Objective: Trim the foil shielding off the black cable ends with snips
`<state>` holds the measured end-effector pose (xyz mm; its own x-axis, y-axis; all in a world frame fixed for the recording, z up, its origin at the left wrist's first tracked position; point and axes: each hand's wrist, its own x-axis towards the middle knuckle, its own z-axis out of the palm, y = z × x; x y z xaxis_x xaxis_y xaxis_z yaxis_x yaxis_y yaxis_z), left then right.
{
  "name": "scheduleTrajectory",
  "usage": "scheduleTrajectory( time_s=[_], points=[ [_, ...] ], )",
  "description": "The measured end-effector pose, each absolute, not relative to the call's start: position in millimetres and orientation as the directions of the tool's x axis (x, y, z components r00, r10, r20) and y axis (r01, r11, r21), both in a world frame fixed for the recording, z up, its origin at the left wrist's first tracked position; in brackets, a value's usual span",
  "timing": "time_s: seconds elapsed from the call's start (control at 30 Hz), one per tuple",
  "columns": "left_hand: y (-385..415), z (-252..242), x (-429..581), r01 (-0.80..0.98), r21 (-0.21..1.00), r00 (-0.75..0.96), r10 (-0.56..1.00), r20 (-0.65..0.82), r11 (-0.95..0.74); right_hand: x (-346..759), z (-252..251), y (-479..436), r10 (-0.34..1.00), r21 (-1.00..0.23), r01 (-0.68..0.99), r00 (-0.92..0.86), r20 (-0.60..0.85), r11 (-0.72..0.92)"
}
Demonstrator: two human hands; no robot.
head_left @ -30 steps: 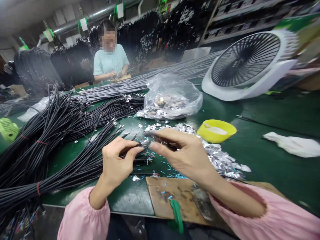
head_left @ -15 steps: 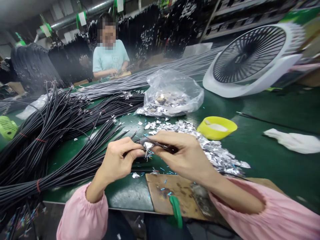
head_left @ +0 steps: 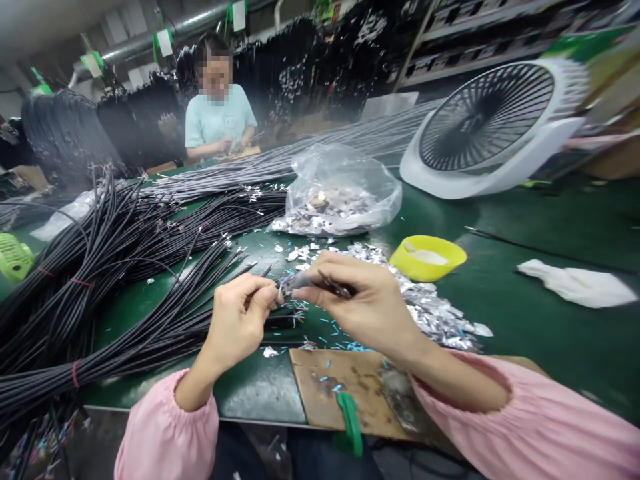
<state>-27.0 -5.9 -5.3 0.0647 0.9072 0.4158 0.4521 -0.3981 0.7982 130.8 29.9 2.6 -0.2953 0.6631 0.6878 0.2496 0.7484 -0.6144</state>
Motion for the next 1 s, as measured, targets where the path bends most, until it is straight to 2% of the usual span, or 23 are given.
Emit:
scheduleTrajectory(
  time_s=[0.1, 0.2, 0.33, 0.43, 0.53, 0.63, 0.77, 0.9, 1.0],
  points=[
    [-6.6, 1.4, -29.2, 0.348, 0.867, 0.137, 0.934, 0.331, -0.358, 129.3, 2.6, 37.2, 0.748, -0.717, 0.217, -0.253, 0.614, 0.662],
    [-7.5, 7.0, -30.5, 0.301, 0.891, 0.193, 0.936, 0.293, -0.341, 131.6, 2.4, 40.1, 0.811, -0.772, 0.252, -0.124, 0.572, 0.583],
    [-7.5, 4.1, -29.8, 0.327, 0.878, 0.117, 0.937, 0.328, -0.349, 134.8, 4.6, 36.1, 0.803, -0.752, 0.362, 0.016, 0.595, 0.55],
    [-7.2, -3.5, -27.6, 0.38, 0.832, -0.016, 0.896, 0.444, -0.406, 133.4, 8.0, 29.0, 0.737, -0.658, 0.398, -0.074, 0.672, 0.639],
    [-7.9, -9.1, -24.8, 0.485, 0.746, -0.116, 0.812, 0.571, -0.456, 131.2, 9.2, 23.4, 0.687, -0.608, 0.342, -0.198, 0.699, 0.716],
    [-9.2, -10.9, -22.2, 0.573, 0.663, -0.107, 0.757, 0.644, -0.482, 131.0, 6.3, 22.6, 0.687, -0.607, 0.334, -0.227, 0.691, 0.721],
    [-10.0, -10.6, -20.0, 0.612, 0.623, -0.081, 0.745, 0.662, -0.487, 132.5, 0.3, 26.1, 0.748, -0.648, 0.39, -0.208, 0.63, 0.654],
    [-10.3, -7.0, -20.9, 0.616, 0.681, -0.059, 0.838, 0.542, -0.396, 132.3, -0.8, 27.5, 0.76, -0.647, 0.403, -0.278, 0.588, 0.647],
    [-9.0, -2.0, -22.9, 0.491, 0.836, -0.017, 0.957, 0.289, -0.244, 131.3, 0.9, 25.6, 0.742, -0.635, 0.384, -0.312, 0.594, 0.67]
  ],
)
